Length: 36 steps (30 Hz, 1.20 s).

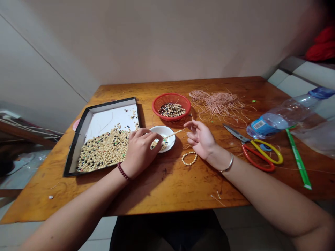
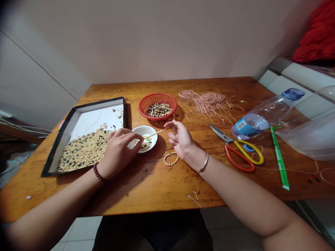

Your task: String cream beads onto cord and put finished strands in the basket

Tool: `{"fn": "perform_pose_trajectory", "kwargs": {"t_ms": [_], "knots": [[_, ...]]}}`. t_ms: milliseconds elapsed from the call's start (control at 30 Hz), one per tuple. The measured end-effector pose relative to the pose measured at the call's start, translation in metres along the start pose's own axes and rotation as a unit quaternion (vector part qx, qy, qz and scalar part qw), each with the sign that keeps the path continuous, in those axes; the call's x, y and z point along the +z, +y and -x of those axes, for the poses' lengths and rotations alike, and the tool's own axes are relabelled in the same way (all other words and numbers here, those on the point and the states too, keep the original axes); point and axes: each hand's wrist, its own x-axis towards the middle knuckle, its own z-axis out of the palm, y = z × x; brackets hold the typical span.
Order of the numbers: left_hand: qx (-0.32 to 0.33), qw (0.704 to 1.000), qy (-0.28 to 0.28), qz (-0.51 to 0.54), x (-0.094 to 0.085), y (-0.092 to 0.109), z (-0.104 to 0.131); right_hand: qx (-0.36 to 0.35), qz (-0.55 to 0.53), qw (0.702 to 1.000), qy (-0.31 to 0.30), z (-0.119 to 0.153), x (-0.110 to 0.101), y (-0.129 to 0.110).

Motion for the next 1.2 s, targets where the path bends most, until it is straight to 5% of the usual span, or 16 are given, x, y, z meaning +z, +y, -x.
{"fn": "perform_pose_trajectory", "kwargs": {"t_ms": [367,500,700,1200], "knots": [[-0.062,0.989,-0.030,0.133,-0.003,-0.002,-0.001,0.024,0.013,0.998,-0.054,0.002,0.003,-0.002],[-0.082,0.980,-0.008,0.178,-0.003,-0.001,-0.002,0.001,0.100,0.993,-0.068,0.005,0.005,0.001],[-0.113,0.962,0.007,0.250,0.001,-0.004,-0.002,-0.078,0.267,0.956,-0.097,0.008,0.010,0.006],[-0.149,0.935,0.041,0.318,0.003,-0.004,-0.002,-0.150,0.439,0.874,-0.144,0.005,0.001,0.016]]}}
